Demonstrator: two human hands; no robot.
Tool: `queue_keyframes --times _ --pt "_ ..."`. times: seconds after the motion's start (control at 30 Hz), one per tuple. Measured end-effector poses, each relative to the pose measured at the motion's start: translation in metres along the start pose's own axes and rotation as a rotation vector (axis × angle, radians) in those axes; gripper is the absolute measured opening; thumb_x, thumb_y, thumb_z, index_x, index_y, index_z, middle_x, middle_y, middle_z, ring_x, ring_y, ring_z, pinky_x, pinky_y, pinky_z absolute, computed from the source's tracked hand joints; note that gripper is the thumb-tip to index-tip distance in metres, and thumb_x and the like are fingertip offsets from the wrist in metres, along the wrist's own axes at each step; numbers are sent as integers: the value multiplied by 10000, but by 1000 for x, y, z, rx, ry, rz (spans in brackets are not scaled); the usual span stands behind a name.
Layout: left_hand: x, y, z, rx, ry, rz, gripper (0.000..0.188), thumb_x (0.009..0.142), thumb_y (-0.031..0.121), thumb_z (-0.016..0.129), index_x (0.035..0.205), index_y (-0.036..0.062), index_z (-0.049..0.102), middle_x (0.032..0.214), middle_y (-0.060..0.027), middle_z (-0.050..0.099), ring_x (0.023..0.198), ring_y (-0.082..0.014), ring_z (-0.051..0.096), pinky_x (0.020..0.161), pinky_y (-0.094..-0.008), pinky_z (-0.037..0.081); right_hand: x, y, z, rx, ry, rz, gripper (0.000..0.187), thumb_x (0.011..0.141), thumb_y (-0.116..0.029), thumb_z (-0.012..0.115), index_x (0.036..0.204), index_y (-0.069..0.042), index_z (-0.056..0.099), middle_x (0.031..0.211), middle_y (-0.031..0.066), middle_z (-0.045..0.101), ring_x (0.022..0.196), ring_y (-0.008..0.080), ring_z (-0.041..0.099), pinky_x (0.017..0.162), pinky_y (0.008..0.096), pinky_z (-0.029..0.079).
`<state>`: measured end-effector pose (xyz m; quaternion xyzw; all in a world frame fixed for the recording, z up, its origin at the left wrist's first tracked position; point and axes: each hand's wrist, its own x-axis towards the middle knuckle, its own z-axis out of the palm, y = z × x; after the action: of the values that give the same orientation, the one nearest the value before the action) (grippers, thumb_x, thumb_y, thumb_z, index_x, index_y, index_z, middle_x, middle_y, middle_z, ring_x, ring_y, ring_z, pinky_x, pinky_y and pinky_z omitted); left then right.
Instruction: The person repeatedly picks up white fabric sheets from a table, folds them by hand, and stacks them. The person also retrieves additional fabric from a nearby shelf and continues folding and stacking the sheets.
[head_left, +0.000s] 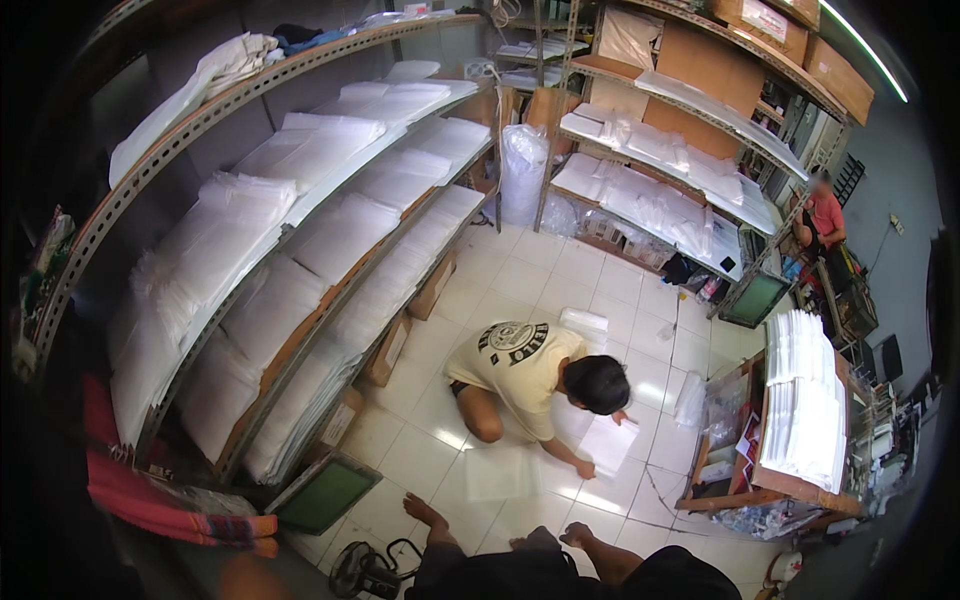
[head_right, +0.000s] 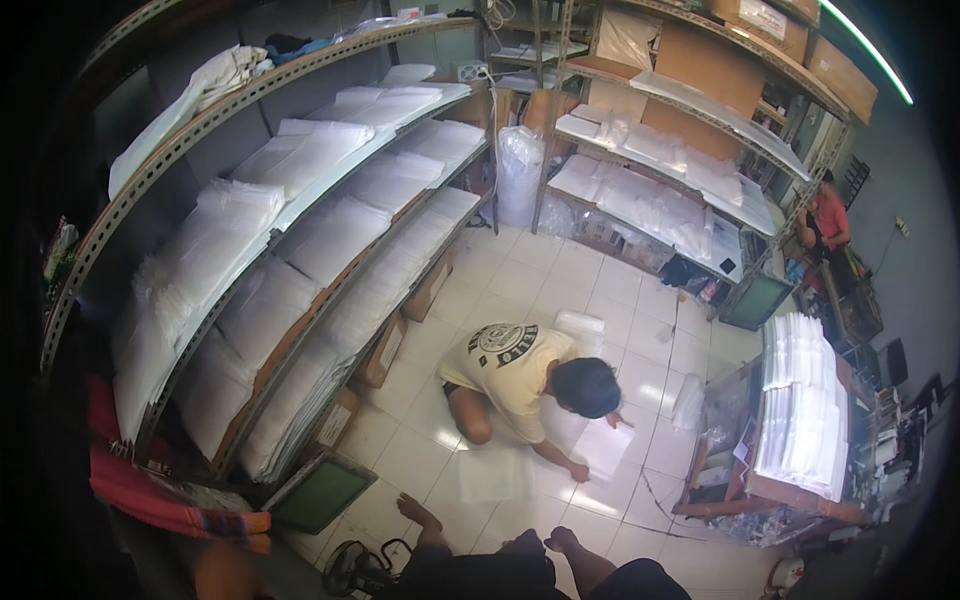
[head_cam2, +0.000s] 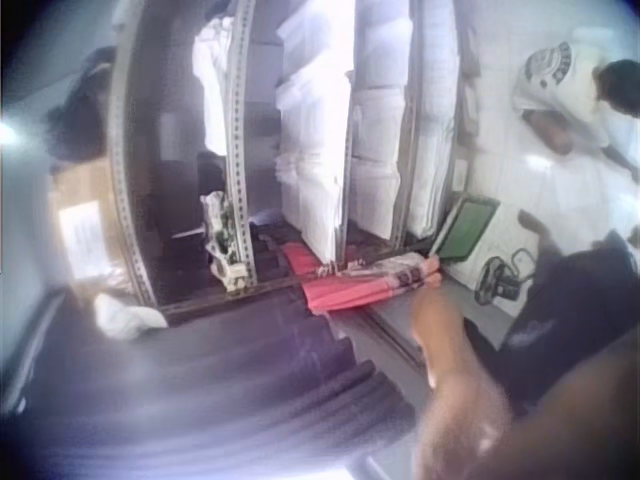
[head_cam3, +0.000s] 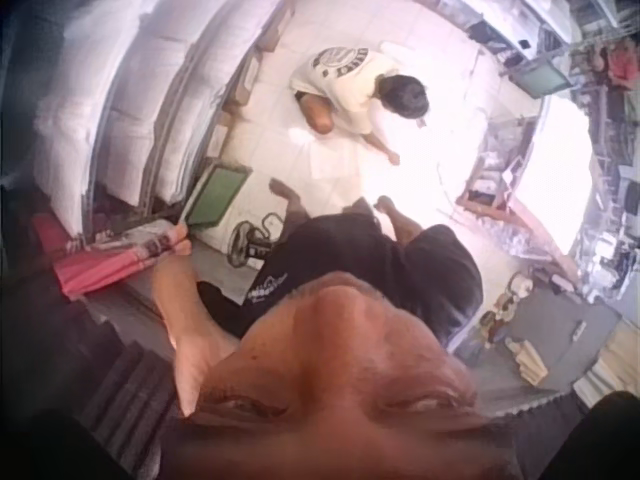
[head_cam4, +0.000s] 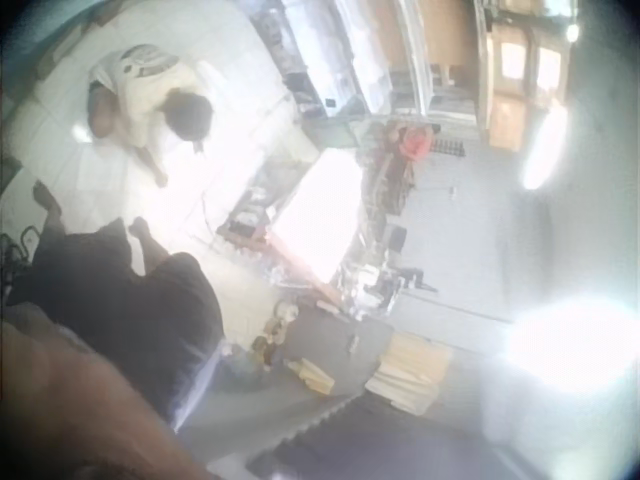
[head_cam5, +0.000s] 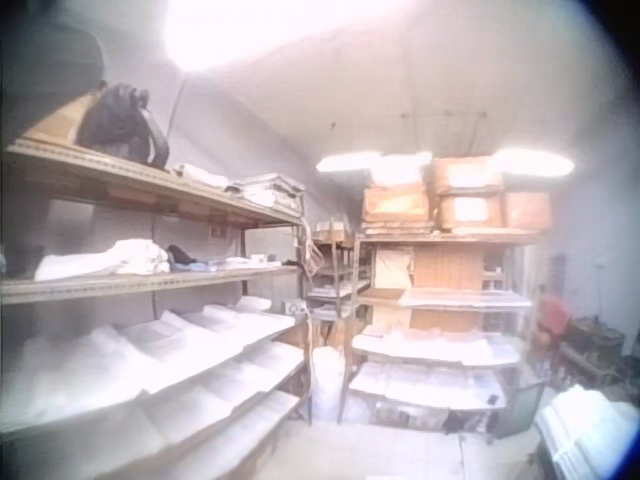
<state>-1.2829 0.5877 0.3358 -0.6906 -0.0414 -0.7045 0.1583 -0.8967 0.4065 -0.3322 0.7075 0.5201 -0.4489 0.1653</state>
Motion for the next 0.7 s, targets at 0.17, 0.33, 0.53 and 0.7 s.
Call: queue_keyframes --times 0.17,0.33,0.53,0.7 --pt "-45 -43 -96 479 -99 -252 382 895 202 606 1177 -52 563 1212 -238 566 1108 -370 571 979 -443 426 64 -29 44 -334 24 -449 469 799 -495 556 849 -65 735 875 169 705 889 343 680 793 442 539" --pt "-154 -126 -163 767 -305 -888 403 887 112 614 1248 -47 534 1216 -219 576 1172 -353 532 1033 -420 379 30 -250 -53 177 429 -352 362 808 -309 623 962 8 703 949 238 689 913 389 662 832 429 522" --pt "-215 -138 -281 1268 -158 -1158 620 886 189 644 1362 -97 368 1332 -287 450 1253 -416 411 1074 -480 318 -66 -592 -250 348 283 -1182 430 828 -172 709 1186 42 607 1045 222 678 978 321 661 875 391 504" --pt "-237 -137 -316 1574 -46 -1121 620 869 123 623 1373 -107 343 1353 -290 419 1243 -417 407 1077 -474 313 -183 -808 -292 -97 261 -1921 720 749 -329 791 1310 20 505 1277 243 537 1147 400 531 972 446 444"
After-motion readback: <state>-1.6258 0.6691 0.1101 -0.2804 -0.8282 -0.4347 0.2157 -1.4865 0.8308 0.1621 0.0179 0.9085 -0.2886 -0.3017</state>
